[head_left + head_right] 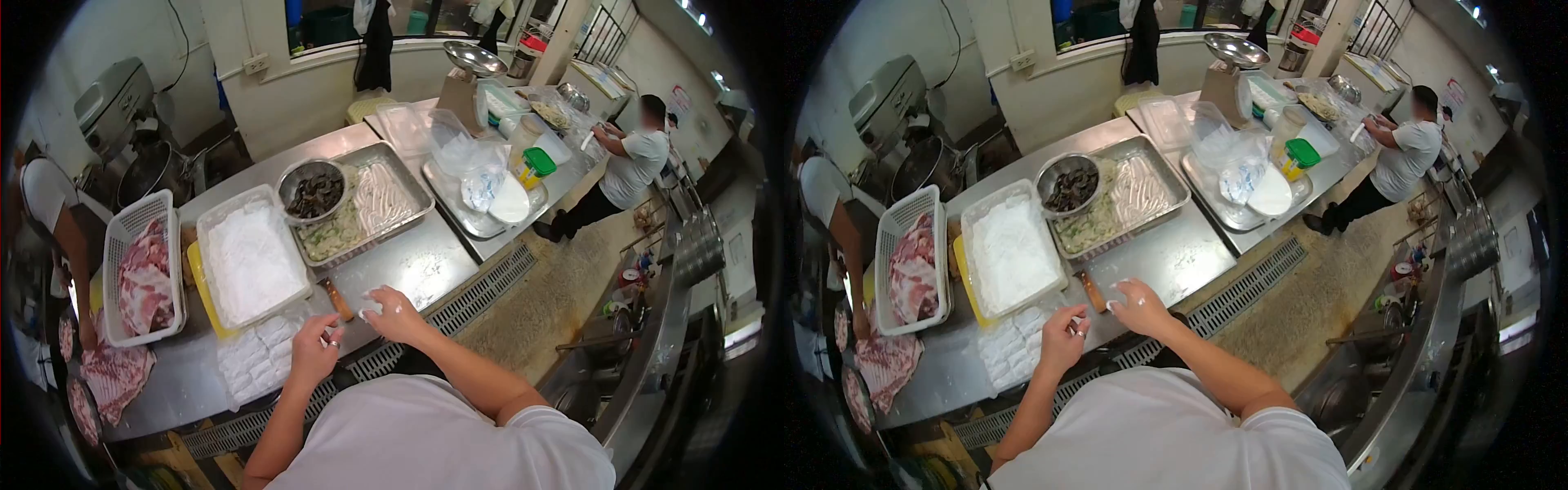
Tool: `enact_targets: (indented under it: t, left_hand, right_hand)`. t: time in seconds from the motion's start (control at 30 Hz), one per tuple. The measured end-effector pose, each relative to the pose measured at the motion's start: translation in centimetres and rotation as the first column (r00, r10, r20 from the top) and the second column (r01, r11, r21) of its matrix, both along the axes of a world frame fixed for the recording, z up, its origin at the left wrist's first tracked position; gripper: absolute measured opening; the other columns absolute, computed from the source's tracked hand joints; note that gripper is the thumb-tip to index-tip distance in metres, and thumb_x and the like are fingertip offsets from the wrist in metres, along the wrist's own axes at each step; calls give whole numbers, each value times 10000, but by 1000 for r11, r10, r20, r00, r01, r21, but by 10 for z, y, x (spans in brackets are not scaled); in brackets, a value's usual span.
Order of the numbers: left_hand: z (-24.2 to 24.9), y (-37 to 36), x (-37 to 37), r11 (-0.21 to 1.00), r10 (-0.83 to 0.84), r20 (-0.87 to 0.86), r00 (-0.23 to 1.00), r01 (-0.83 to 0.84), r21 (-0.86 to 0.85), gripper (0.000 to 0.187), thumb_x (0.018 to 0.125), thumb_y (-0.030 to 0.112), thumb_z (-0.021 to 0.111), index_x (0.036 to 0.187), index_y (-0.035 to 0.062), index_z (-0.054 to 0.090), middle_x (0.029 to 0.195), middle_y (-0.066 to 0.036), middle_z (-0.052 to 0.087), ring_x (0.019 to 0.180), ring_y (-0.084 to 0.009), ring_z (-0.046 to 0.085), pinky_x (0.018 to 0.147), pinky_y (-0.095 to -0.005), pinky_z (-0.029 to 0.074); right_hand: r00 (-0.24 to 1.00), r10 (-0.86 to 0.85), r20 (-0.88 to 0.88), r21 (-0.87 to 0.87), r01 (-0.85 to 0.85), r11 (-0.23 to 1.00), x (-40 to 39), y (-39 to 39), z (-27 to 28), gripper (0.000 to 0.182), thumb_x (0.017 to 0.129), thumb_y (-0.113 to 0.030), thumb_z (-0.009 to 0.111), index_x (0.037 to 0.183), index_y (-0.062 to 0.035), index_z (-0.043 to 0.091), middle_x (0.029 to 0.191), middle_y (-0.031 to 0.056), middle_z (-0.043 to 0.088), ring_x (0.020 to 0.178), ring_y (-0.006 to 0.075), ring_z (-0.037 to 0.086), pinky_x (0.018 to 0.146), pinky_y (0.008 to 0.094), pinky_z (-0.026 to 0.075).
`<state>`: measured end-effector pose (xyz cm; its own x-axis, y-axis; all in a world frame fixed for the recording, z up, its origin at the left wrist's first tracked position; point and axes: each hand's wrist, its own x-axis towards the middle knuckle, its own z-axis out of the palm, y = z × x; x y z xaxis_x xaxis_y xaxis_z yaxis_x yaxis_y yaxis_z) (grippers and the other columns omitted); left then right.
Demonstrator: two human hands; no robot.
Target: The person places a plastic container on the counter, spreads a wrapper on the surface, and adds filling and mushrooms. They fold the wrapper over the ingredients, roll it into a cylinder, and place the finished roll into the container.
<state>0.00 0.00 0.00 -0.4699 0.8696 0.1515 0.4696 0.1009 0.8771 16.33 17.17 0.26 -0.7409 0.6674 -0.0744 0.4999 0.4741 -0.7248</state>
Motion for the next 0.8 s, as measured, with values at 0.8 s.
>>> enact_targets:
  t: [0.8]
  left_hand:
    - [16, 248, 146, 961, 239, 38, 970, -230, -154, 275, 952, 49, 783, 1227, 39, 779, 1016, -102, 758, 731, -212, 681, 680, -351, 558]
  right_hand:
    - [990, 27, 136, 466, -89, 880, -84, 494, -41, 184, 906, -129, 675, 999, -18, 788, 1084, 246, 755, 1067, 442, 728, 934, 518, 600]
